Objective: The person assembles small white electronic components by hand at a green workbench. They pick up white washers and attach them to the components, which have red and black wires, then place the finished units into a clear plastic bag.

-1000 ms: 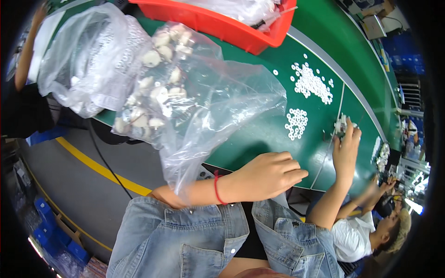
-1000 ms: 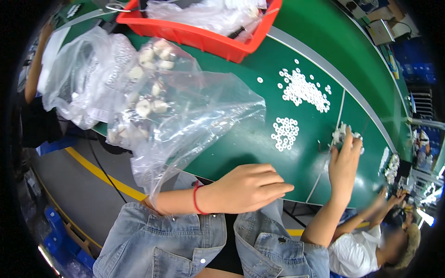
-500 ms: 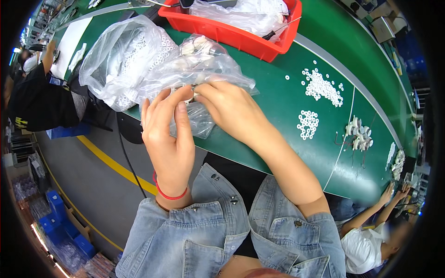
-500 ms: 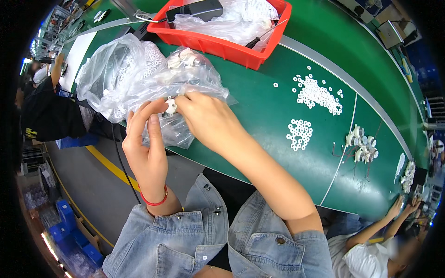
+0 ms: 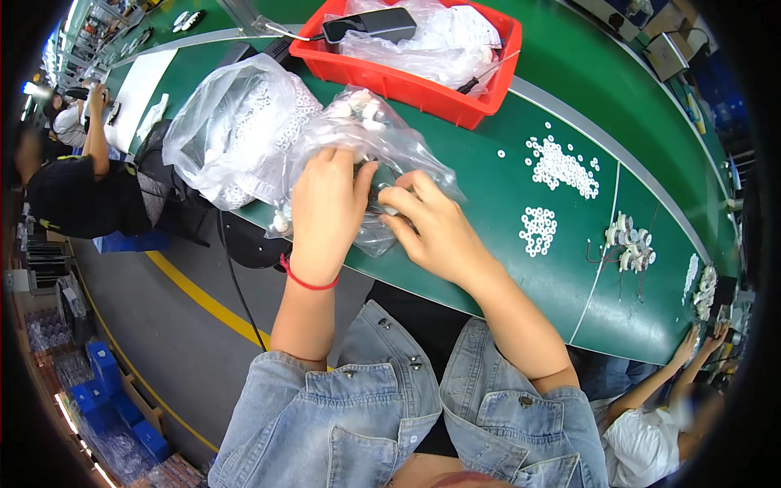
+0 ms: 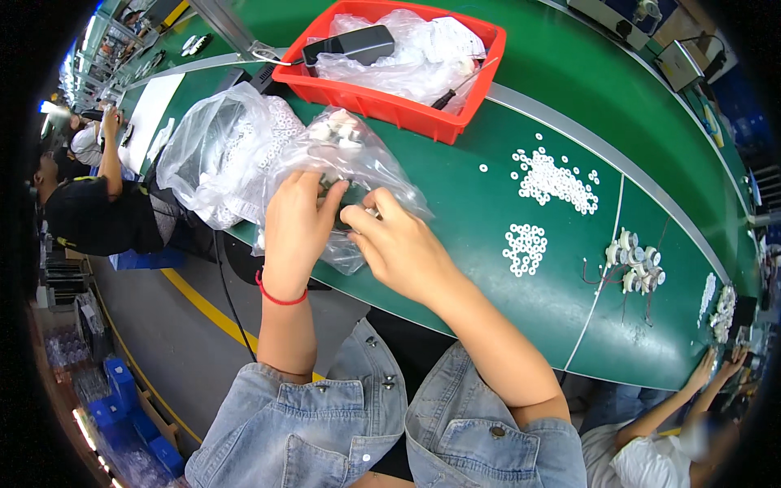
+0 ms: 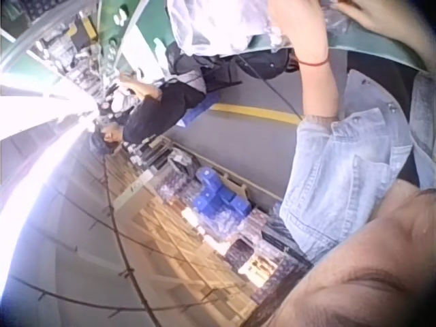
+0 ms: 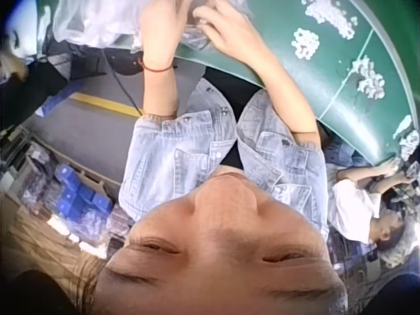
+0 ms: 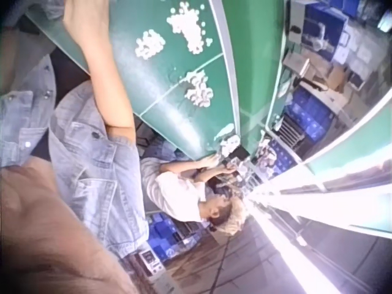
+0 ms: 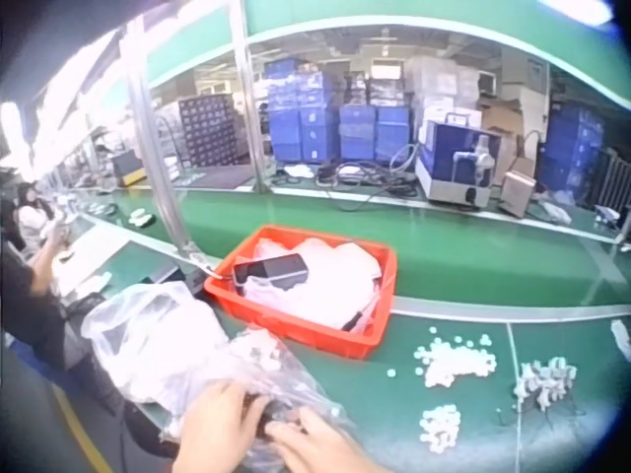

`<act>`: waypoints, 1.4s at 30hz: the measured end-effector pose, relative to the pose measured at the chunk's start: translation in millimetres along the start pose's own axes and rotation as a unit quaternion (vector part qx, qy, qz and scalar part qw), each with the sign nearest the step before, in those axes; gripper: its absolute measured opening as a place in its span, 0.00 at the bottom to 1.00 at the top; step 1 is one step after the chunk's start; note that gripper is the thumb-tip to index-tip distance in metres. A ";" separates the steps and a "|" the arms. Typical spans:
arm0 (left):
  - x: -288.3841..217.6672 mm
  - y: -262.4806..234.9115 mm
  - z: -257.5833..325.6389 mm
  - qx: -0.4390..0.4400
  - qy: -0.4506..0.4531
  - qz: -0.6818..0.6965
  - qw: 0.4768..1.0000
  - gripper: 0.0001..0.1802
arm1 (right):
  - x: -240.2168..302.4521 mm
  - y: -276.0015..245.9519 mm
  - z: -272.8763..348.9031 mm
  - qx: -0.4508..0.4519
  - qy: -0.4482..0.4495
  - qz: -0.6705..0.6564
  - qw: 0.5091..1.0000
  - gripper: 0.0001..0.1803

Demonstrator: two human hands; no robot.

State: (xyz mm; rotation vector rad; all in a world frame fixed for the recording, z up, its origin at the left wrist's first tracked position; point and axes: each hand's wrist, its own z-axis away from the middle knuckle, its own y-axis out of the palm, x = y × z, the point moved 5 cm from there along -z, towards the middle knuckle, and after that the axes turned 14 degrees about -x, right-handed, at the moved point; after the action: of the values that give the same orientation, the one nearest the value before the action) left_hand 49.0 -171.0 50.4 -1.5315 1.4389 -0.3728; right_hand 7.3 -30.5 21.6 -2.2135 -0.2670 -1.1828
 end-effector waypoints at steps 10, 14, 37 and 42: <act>-2.8 10.1 -3.5 -0.131 0.048 -0.030 0.990 0.18 | -2.5 -74.5 49.1 -0.261 0.158 -0.349 0.886 0.28; -1.2 -11.2 23.2 -0.293 0.050 0.198 0.934 0.22 | -20.0 -114.9 84.0 -0.299 0.223 -0.438 0.818 0.24; -160.2 35.4 83.4 0.431 -0.078 0.518 0.735 0.15 | -11.7 -191.9 157.6 -0.255 0.219 -0.281 0.899 0.22; -181.5 60.4 112.6 0.379 -0.086 0.526 0.757 0.30 | -10.7 -184.5 167.3 -0.275 0.225 -0.272 0.894 0.21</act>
State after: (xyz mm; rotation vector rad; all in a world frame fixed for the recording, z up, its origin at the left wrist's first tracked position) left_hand 52.6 48.4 16.6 0.0095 1.4906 -0.0705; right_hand 34.4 217.3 20.4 -2.2917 -0.4113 -2.2751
